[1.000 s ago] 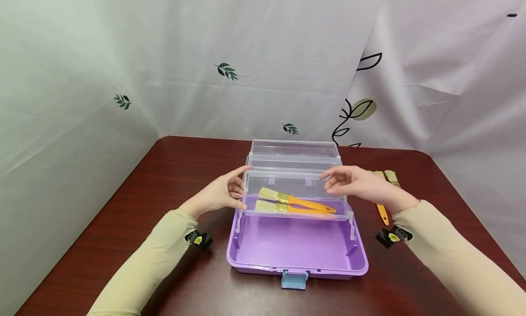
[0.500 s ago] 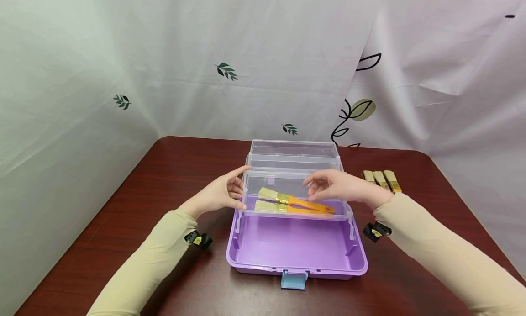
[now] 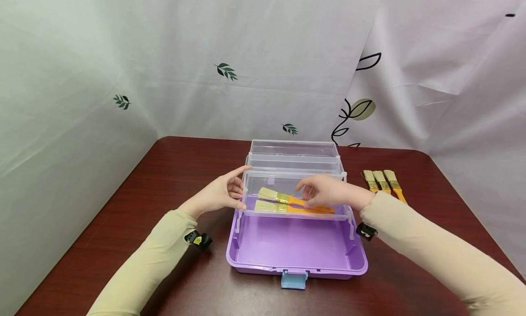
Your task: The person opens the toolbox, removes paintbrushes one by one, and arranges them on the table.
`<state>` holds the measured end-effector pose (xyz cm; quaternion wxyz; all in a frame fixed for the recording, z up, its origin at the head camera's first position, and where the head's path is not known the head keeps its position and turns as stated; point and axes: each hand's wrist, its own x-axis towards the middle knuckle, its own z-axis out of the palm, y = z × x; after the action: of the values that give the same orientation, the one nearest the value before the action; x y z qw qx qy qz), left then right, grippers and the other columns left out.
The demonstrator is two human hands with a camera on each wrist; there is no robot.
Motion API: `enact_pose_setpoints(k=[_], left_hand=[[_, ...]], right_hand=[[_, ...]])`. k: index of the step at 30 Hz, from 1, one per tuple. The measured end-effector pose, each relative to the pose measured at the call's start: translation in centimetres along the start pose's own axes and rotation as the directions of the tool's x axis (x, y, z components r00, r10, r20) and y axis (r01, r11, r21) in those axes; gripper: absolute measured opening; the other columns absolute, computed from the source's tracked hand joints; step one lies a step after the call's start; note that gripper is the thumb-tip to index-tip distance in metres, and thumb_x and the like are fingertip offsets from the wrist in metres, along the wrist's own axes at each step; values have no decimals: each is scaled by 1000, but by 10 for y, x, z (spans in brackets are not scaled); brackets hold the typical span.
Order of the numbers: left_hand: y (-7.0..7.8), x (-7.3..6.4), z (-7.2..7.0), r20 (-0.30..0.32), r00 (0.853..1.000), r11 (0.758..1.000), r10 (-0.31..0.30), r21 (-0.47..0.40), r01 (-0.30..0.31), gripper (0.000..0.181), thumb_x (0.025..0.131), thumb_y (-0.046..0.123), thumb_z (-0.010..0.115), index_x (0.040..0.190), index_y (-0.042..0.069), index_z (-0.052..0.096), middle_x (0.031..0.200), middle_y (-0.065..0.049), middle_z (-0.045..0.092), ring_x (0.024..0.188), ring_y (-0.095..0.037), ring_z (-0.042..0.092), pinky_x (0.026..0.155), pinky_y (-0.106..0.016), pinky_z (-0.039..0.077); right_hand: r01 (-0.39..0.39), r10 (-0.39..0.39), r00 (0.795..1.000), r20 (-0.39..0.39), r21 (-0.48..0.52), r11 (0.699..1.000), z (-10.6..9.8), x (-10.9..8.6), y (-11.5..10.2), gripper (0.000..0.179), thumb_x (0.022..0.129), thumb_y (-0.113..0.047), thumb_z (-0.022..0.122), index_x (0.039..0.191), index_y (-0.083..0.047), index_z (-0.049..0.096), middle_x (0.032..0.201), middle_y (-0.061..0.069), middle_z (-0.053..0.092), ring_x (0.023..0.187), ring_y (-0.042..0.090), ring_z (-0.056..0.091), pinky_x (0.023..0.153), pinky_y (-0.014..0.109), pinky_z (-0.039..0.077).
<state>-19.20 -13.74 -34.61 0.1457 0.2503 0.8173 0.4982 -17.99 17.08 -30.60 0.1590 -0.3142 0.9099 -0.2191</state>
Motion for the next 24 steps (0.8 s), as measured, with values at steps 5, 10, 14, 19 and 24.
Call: enact_pose_setpoints(k=[5,10,14,19,24], left_hand=[[0,0,0,4,1000,1000,4,-3,-4,103,67,2,84,150,14,23,103,-16,52,90,-19,57,85,-32,53],[1,0,-1,4,1000,1000,0,0,0,103,67,2,84,150,15,24,103,-17,52,91,-20,57,86,-35,52],[0,0,-1,7,1000,1000,5,5,-5,103,68,4,84,150,15,23,104,-17,53,91,-20,58,87,-36,52],[0,0,-1,11,1000,1000,2,0,-2,103,68,3,84,151,14,22,105,-18,52,92,-21,58,87,-36,52],[2,0,-1,8,1000,1000,-3,4,3,103,68,2,83,150,15,23,105,-18,52,92,-21,58,87,-36,53]], right_hand=[[7,-7,1000,6,-46,999,1,2,-2,35,81,-5,72,113,-1,61,89,4,66,85,18,65,76,32,53],[1,-1,1000,10,-60,998,2,5,-2,35,80,-4,72,113,-2,61,87,3,65,83,16,63,75,30,52],[4,-3,1000,15,-68,998,3,8,0,36,79,-3,73,113,-3,62,86,2,64,81,14,62,74,29,52],[3,-1,999,40,-56,998,2,11,1,37,78,0,72,113,-4,62,86,2,63,81,14,62,74,28,52],[9,-6,997,80,-38,999,1,14,1,37,78,3,71,113,-3,62,85,2,61,81,14,61,75,28,52]])
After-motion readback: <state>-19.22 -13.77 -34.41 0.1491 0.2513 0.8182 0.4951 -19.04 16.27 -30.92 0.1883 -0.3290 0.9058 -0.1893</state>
